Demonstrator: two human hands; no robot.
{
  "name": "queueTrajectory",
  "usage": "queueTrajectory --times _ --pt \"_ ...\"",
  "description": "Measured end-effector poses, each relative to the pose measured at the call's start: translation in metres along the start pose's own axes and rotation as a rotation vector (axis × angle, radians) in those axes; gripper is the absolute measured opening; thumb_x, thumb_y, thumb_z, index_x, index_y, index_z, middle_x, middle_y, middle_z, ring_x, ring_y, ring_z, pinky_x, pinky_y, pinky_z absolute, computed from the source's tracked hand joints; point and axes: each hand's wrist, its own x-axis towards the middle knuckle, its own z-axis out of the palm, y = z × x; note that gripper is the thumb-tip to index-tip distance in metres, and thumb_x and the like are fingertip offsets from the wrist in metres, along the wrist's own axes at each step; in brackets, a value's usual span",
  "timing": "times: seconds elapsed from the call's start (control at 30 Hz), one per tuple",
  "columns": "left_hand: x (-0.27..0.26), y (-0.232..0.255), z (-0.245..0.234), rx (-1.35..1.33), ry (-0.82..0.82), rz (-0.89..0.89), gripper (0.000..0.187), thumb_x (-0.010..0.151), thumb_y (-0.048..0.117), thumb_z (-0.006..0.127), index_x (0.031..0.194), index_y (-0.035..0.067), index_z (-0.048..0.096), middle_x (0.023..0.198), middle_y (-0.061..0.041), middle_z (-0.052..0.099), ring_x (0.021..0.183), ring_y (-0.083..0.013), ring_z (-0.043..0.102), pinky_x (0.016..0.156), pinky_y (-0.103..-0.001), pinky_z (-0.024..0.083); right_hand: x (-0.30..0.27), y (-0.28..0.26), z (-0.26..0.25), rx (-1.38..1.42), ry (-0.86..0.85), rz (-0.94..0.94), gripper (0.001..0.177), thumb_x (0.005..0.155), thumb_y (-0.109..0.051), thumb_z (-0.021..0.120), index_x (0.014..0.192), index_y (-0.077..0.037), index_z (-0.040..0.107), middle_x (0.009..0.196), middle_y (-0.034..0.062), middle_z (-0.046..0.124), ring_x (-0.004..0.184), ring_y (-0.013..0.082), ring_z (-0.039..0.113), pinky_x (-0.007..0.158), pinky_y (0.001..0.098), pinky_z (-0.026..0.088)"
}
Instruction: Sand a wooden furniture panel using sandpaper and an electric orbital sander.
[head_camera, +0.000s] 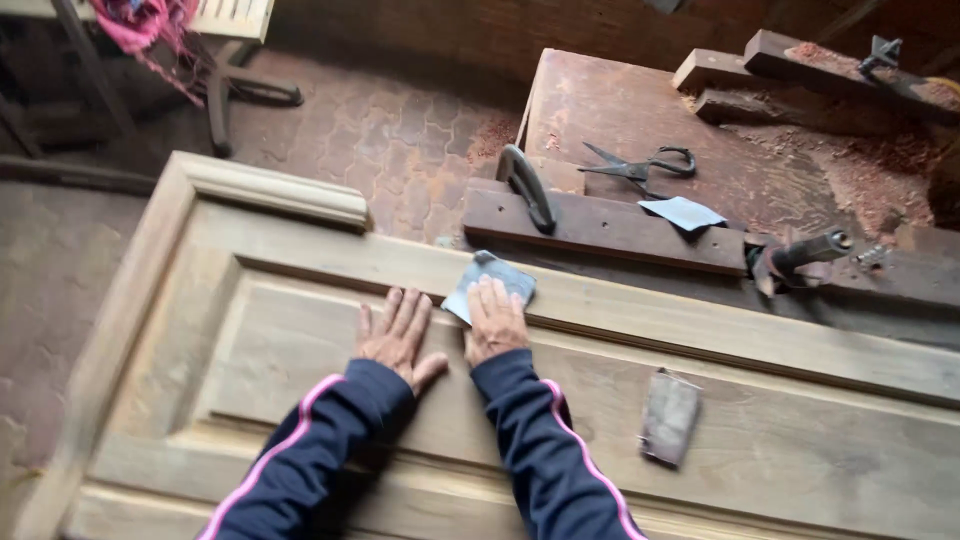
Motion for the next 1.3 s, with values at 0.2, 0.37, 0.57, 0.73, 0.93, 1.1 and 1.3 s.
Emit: queueTrajectory --times 0.2,0.37,0.57,0.73,0.93,1.1,1.3 --pt "-0.008 -0.031 -0.004 -0.144 0.219 0.186 0.097 0.087 0.066 0.055 0.159 0.010 0.024 0.166 -0.015 0.018 0.154 -0.0338 0.009 0.119 -0.064 -0.001 -0.022 0.106 -0.060 -0.039 0.059 0.124 0.050 0.078 0.002 0.055 0.124 -0.005 0.071 0.129 0.0225 0.068 0.124 0.0404 0.063 0.113 0.0496 0.046" --pt "-0.010 -0.032 0.003 -0.177 0.258 0.140 0.098 0.090 0.064 0.056 0.161 0.007 0.022 0.169 -0.015 0.018 0.158 -0.0328 0.011 0.123 -0.062 0.000 -0.027 0.095 0.041 -0.184 0.211 0.294 0.042 0.082 0.001 0.060 0.124 0.000 0.067 0.134 0.0233 0.066 0.131 0.0409 0.062 0.124 0.0500 0.042" --pt "-0.026 -0.030 -0.025 0.123 -0.134 -0.195 0.107 0.088 0.060 0.058 0.160 -0.002 0.008 0.167 -0.024 0.002 0.154 -0.0398 -0.002 0.115 -0.065 -0.004 0.063 -0.075 0.034 0.201 0.048 -0.076 0.061 0.074 -0.004 0.056 0.134 0.001 0.063 0.139 0.0252 0.062 0.135 0.0411 0.056 0.116 0.0520 0.041" --pt "-0.074 -0.072 -0.009 -0.207 0.186 0.170 0.108 0.088 0.070 0.059 0.162 0.005 0.017 0.168 -0.027 0.007 0.155 -0.0434 0.000 0.120 -0.061 -0.004 -0.028 0.075 -0.021 0.056 0.102 0.050 0.043 0.085 -0.001 0.062 0.128 -0.002 0.067 0.131 0.0227 0.065 0.131 0.0394 0.058 0.118 0.0492 0.044" --pt "-0.076 -0.070 -0.020 -0.233 0.274 0.168 0.102 0.087 0.068 0.058 0.160 0.006 0.025 0.166 -0.027 0.010 0.154 -0.0460 0.001 0.119 -0.064 -0.003 0.053 -0.051 0.026 0.141 0.021 -0.052 0.056 0.070 0.001 0.054 0.125 0.001 0.067 0.128 0.0266 0.066 0.126 0.0450 0.059 0.113 0.0502 0.044" --pt "-0.069 -0.066 0.001 -0.242 0.076 0.106 0.093 0.079 0.060 0.059 0.153 0.009 0.034 0.164 -0.025 0.026 0.150 -0.0538 0.010 0.115 -0.066 0.001 0.136 -0.233 0.101 0.256 -0.089 -0.352 0.051 0.075 -0.006 0.060 0.126 0.001 0.066 0.130 0.0249 0.064 0.126 0.0429 0.058 0.107 0.0473 0.047" --pt "-0.078 -0.073 0.020 -0.230 0.314 0.135 0.087 0.079 0.066 0.057 0.148 0.014 0.047 0.155 -0.019 0.046 0.150 -0.0461 0.025 0.122 -0.065 0.008 0.148 -0.209 0.081 0.252 -0.158 -0.474 0.055 0.073 -0.003 0.059 0.128 -0.001 0.064 0.135 0.0228 0.062 0.128 0.0396 0.056 0.105 0.0493 0.045"
